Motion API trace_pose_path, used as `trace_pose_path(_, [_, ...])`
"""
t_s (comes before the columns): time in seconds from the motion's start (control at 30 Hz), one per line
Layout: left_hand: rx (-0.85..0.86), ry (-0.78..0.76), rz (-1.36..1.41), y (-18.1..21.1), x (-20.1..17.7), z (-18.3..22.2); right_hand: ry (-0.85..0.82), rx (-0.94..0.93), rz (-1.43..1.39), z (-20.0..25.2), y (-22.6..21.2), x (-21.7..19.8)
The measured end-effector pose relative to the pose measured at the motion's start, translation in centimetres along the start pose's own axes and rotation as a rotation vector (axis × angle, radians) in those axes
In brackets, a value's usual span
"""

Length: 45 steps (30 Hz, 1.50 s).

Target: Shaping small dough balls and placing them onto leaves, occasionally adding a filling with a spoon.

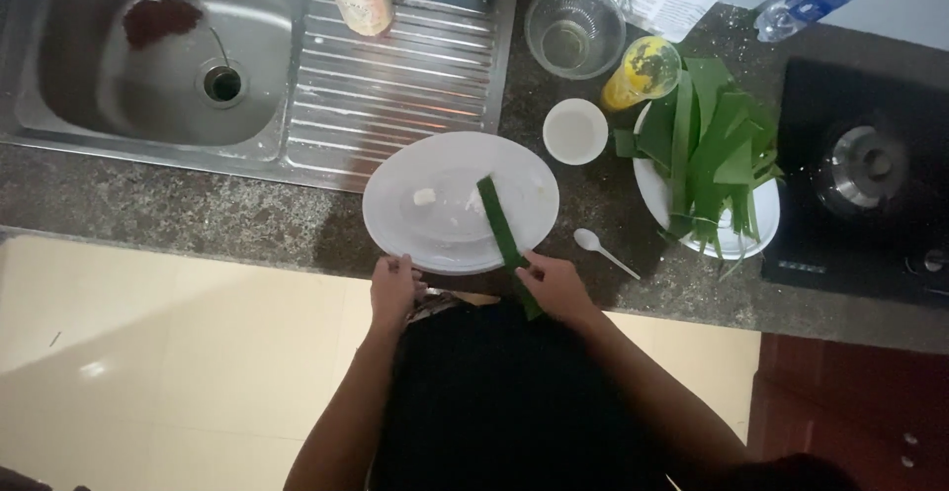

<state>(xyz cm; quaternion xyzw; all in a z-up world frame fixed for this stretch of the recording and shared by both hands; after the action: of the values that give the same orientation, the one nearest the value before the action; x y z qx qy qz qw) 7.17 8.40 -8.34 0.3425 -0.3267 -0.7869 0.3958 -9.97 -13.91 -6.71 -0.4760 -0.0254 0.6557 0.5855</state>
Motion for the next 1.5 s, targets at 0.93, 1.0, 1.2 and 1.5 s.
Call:
trace_pose_path(0.93, [0.797, -0.390, -1.314, 4.1, 12.2, -1.7, 0.003, 0.231, -0.131, 3.0, 0.4, -1.7])
trace_pose_path(1.0, [0.783, -0.401, -1.310, 4.0, 12.0, -1.8, -0.017, 0.251, -0.114, 3.0, 0.4, -1.7])
trace_pose_path(1.2, [0.705, -0.377, -1.340, 3.4, 11.8, -2.5, -0.066, 0.285, -0.103, 3.0, -1.0, -2.4])
trace_pose_path(1.5, [0.825, -0.282, -1.365, 3.8, 10.1, -1.6, 0.042, 0.196, -0.061, 1.9, -0.1, -2.9])
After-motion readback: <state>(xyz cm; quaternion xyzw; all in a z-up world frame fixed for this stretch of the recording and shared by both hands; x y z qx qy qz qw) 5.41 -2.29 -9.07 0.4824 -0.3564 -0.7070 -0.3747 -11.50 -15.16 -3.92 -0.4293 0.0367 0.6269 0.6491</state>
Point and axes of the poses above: each hand's wrist, its own z-axis away from the middle knuckle, its own x-axis out of the palm, y = z × x, the point moved 1 cm from there along -z, towards the middle knuckle, and after that the axes turned 14 degrees about x, right-handed, at the moved point
